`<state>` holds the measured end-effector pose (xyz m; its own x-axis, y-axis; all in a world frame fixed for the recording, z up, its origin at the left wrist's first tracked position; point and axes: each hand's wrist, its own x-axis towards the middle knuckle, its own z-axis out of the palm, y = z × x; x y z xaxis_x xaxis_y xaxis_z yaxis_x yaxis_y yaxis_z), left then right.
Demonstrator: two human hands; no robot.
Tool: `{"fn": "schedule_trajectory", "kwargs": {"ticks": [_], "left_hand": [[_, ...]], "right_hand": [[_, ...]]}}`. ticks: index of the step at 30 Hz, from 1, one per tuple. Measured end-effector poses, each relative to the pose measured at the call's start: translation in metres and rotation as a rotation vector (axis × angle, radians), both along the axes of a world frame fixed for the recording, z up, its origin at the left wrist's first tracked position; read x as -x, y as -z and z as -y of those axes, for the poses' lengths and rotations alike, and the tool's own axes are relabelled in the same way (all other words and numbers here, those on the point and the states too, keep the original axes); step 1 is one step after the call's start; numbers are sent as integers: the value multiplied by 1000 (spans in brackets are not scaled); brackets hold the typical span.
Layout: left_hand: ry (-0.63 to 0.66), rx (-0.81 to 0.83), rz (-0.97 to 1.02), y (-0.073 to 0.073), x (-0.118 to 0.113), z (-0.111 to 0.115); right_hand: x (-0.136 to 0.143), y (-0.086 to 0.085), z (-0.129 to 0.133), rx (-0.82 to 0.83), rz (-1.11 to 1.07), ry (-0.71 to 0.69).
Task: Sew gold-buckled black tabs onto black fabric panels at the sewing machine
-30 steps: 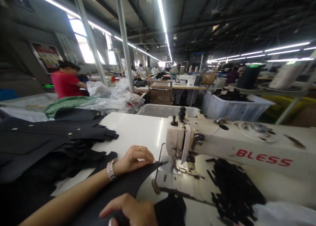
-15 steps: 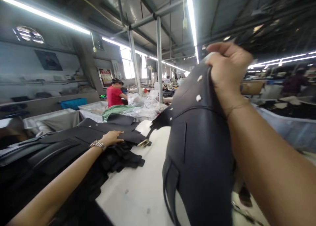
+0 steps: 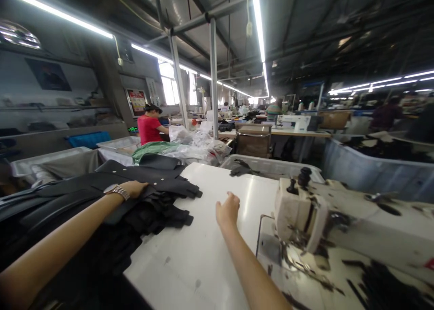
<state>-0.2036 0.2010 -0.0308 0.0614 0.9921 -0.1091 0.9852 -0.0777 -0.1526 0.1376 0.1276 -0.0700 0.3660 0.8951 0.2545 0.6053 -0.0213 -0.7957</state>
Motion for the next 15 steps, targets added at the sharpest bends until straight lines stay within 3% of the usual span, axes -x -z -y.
{"fn": "schedule_trajectory", "kwargs": {"ticks": [3,9,15], "left_hand": [[-35,15,-49,-5,13,7],[94,45,-35,-20,20,13],[142,22,36,-5,-7,32]], "right_hand": [[0,28,24,12,7,-112],[-27,43,46,-39,1,-210],[-34,52,66,-76,11,-288]]}}
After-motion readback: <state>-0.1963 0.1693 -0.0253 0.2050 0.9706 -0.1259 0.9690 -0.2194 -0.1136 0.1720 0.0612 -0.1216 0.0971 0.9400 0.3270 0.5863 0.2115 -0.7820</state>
